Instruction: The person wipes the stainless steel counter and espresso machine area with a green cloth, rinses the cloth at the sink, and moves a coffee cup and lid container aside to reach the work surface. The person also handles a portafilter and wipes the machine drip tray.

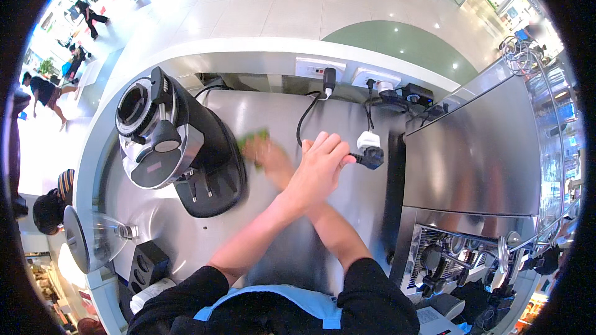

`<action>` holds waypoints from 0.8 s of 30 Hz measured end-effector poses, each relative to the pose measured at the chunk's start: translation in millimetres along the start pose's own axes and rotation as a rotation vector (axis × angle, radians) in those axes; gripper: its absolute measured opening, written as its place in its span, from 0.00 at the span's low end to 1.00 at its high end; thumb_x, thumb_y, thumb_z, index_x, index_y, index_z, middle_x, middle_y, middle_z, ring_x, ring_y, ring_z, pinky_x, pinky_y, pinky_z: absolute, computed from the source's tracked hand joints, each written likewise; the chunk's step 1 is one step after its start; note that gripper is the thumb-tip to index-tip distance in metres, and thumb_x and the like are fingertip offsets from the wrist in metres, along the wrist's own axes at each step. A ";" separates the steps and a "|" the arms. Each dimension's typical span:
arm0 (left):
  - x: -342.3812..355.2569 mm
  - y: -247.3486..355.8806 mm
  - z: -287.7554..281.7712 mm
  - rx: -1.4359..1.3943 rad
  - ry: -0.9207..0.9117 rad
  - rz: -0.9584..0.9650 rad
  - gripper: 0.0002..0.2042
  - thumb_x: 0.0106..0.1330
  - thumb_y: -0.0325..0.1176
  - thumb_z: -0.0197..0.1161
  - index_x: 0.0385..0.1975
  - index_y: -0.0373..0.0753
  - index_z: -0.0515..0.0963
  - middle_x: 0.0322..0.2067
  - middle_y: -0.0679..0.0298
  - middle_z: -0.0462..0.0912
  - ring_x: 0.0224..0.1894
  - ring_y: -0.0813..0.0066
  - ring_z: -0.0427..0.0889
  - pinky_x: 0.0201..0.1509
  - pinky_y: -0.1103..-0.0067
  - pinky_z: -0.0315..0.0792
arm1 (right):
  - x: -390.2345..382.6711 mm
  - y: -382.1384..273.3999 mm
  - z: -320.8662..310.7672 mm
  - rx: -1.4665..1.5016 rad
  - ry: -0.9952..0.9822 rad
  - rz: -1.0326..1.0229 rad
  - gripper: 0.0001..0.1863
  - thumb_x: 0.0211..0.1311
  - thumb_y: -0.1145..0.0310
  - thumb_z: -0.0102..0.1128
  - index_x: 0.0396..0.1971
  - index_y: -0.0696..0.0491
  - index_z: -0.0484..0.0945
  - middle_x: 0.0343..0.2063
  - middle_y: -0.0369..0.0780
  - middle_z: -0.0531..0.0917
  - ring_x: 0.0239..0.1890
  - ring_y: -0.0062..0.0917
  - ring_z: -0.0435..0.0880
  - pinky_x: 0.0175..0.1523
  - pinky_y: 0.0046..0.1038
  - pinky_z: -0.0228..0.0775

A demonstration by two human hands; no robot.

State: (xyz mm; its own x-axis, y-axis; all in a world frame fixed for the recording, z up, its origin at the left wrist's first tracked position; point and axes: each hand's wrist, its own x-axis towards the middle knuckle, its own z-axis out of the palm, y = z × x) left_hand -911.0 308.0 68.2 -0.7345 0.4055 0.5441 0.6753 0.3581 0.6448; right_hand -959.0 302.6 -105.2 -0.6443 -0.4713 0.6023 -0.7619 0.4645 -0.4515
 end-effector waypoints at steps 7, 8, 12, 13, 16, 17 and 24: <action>-33.4 -16.6 3.4 0.020 -0.099 -0.105 0.04 0.65 0.29 0.62 0.31 0.39 0.73 0.33 0.62 0.71 0.40 0.61 0.71 0.42 0.65 0.59 | -145.3 -100.5 -100.8 0.401 -0.396 0.724 0.21 0.74 0.67 0.46 0.63 0.52 0.73 0.59 0.44 0.79 0.65 0.34 0.74 0.72 0.36 0.59; -34.6 -18.3 2.4 0.035 -0.136 -0.140 0.04 0.66 0.28 0.61 0.32 0.39 0.73 0.33 0.61 0.71 0.40 0.60 0.71 0.41 0.65 0.59 | -148.4 -90.8 -120.9 0.467 -0.134 0.815 0.20 0.73 0.69 0.44 0.61 0.54 0.75 0.57 0.45 0.80 0.63 0.34 0.77 0.69 0.35 0.63; -20.7 -25.7 -1.5 -0.016 -0.055 -0.125 0.03 0.65 0.26 0.59 0.29 0.39 0.72 0.31 0.59 0.69 0.41 0.57 0.70 0.42 0.67 0.59 | -116.2 9.9 -169.9 0.052 0.414 0.958 0.18 0.69 0.77 0.46 0.54 0.57 0.78 0.57 0.49 0.80 0.61 0.38 0.78 0.67 0.29 0.65; -15.2 -27.5 -1.7 -0.013 -0.025 -0.097 0.04 0.67 0.26 0.58 0.29 0.37 0.72 0.31 0.58 0.70 0.40 0.56 0.71 0.42 0.67 0.60 | -102.0 37.3 -167.9 -0.351 0.403 0.710 0.18 0.63 0.80 0.51 0.53 0.57 0.78 0.56 0.51 0.80 0.61 0.43 0.76 0.64 0.34 0.66; -0.2 -33.6 0.7 -0.062 -0.003 -0.107 0.07 0.70 0.28 0.56 0.30 0.34 0.72 0.30 0.56 0.72 0.38 0.54 0.72 0.41 0.66 0.64 | -79.7 55.5 -119.0 -0.050 0.399 0.966 0.17 0.59 0.77 0.56 0.49 0.57 0.79 0.51 0.48 0.81 0.57 0.44 0.77 0.60 0.42 0.68; 2.7 -36.7 1.9 -0.078 0.011 -0.090 0.08 0.71 0.29 0.56 0.30 0.33 0.73 0.30 0.55 0.73 0.37 0.54 0.73 0.41 0.66 0.65 | -77.5 43.8 -98.9 -0.052 0.314 0.891 0.16 0.58 0.76 0.56 0.48 0.57 0.80 0.51 0.48 0.81 0.57 0.44 0.77 0.60 0.43 0.68; -13.1 -76.8 38.5 0.032 -0.132 -0.110 0.10 0.73 0.32 0.56 0.30 0.33 0.75 0.29 0.54 0.74 0.37 0.52 0.73 0.42 0.65 0.67 | -143.8 -149.8 -46.6 0.154 -0.137 0.287 0.20 0.61 0.74 0.51 0.53 0.50 0.81 0.57 0.42 0.81 0.65 0.37 0.74 0.72 0.39 0.59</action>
State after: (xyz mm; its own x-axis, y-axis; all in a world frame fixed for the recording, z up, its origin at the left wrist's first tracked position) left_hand -950.7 307.6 -9.1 -0.7902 0.4685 0.3950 0.5949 0.4316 0.6781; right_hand -749.1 335.7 -93.4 -0.8289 -0.4387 0.3472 -0.5426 0.4792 -0.6899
